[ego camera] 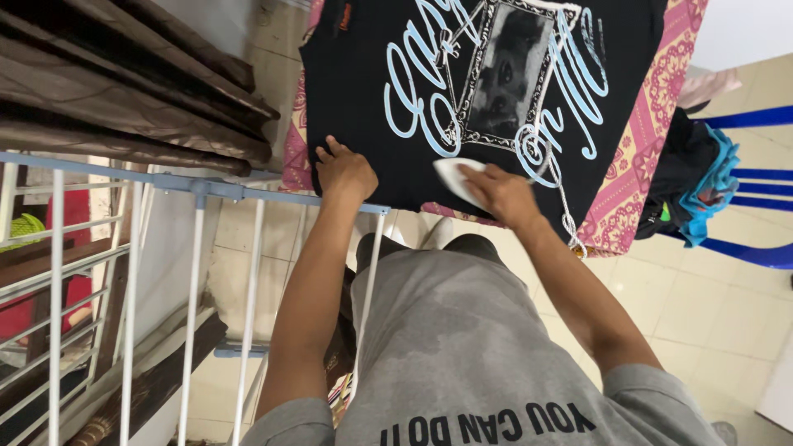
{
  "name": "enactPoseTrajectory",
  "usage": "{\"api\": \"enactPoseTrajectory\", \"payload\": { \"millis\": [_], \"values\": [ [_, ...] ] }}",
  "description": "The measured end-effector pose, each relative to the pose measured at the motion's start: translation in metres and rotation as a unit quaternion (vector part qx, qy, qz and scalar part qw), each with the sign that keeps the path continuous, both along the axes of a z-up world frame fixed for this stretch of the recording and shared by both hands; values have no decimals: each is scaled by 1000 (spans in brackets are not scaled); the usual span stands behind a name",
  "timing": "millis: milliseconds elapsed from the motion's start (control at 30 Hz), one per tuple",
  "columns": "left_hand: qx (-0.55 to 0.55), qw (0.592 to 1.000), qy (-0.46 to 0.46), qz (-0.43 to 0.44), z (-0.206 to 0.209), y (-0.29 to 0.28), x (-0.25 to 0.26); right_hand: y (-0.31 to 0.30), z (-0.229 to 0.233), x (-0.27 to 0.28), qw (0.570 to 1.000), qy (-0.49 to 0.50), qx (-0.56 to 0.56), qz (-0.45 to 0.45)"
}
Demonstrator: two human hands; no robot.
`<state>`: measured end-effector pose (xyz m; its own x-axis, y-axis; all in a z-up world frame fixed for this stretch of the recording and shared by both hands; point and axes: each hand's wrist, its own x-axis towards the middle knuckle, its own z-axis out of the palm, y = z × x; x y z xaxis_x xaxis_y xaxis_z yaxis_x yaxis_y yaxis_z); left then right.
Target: The person irons a black t-shirt on a patterned ironing board, then hangs it on a hanger. They then pick up a blue t-shirt, lay it on the ironing board, and begin ironing it.
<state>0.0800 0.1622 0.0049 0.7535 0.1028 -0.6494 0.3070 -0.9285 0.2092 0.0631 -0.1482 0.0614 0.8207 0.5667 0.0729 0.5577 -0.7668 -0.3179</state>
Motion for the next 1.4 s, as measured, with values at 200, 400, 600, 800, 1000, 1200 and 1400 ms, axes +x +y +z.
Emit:
{"api": "enactPoseTrajectory", "payload": {
  "millis": [200, 400, 600, 800, 1000, 1200, 1400],
  "values": [
    [41, 999, -17, -13, 15, -7, 0, -107, -2, -41, 979, 4, 2, -201],
    [14, 984, -161, -80, 38, -107, 4, -105, -21, -42, 919, -71, 6, -387],
    [-112, 936, -304, -141, 4, -237, -10, -123, -19, -14, 930, -19, 25, -365],
    [-103, 918, -345, -167, -15, -261, -27, -179, -23, -1, 902, 10, 89, -422],
    [-70, 916, -356, -172, -12, -266, -25, -181, -22, -19, 927, 15, 107, -359],
    [-47, 909, -380, -167, -16, -270, -29, -200, -20, 51, 921, 61, 101, -371],
    [-30, 917, -364, -159, -18, -276, -29, -205, -28, 62, 928, 51, 85, -360]
  ]
}}
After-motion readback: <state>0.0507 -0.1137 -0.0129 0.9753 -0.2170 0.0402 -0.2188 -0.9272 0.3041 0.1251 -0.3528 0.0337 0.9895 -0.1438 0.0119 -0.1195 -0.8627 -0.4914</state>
